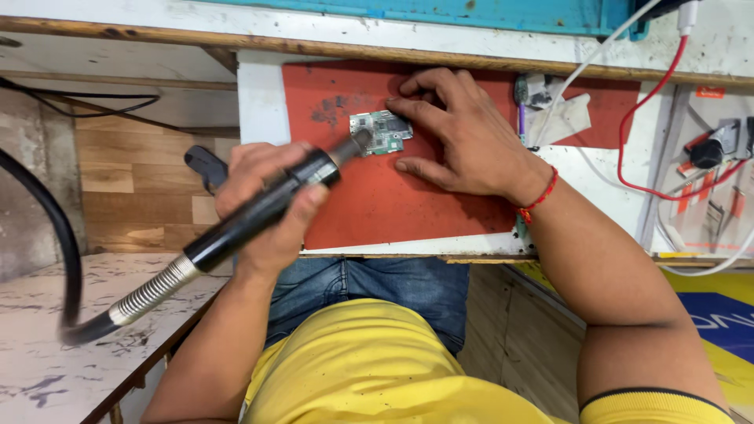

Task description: The person scrapes a small circuit board with a metal tool and then uses a hot air gun to heat the board. The person works on a red mat placed on a workbench in a cluttered electronics repair shop.

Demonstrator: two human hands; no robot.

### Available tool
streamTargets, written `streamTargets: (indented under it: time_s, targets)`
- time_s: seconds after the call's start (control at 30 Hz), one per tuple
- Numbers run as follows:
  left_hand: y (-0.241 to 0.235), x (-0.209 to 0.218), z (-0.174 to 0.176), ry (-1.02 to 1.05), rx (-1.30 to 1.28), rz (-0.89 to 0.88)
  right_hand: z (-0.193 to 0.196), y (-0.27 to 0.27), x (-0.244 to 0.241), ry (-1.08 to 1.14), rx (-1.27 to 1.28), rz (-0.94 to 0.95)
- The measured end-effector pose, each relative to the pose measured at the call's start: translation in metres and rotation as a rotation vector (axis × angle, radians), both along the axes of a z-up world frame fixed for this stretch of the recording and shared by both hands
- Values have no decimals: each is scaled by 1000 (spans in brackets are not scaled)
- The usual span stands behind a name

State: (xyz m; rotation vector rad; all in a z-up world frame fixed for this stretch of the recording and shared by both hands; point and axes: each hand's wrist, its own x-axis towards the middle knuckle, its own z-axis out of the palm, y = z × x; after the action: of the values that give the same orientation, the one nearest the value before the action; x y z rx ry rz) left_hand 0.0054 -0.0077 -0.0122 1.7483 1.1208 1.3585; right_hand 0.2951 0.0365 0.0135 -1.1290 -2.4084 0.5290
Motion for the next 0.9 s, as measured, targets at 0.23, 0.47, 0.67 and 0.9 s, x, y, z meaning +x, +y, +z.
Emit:
streamTargets:
  time_s: [0.23, 0.47, 0.67, 0.9]
  targets:
    - [1, -3, 4, -4, 3, -85, -3, 1, 1, 16, -49, -32]
    - [1, 1, 3, -31, 56, -74, -1, -1, 2, 29, -27, 3]
    - [0, -2, 5, 25, 68, -143, -4, -4, 5, 48, -29, 8]
    - [3, 0, -2, 7, 74, -200, -6, -3, 6, 44, -22, 12]
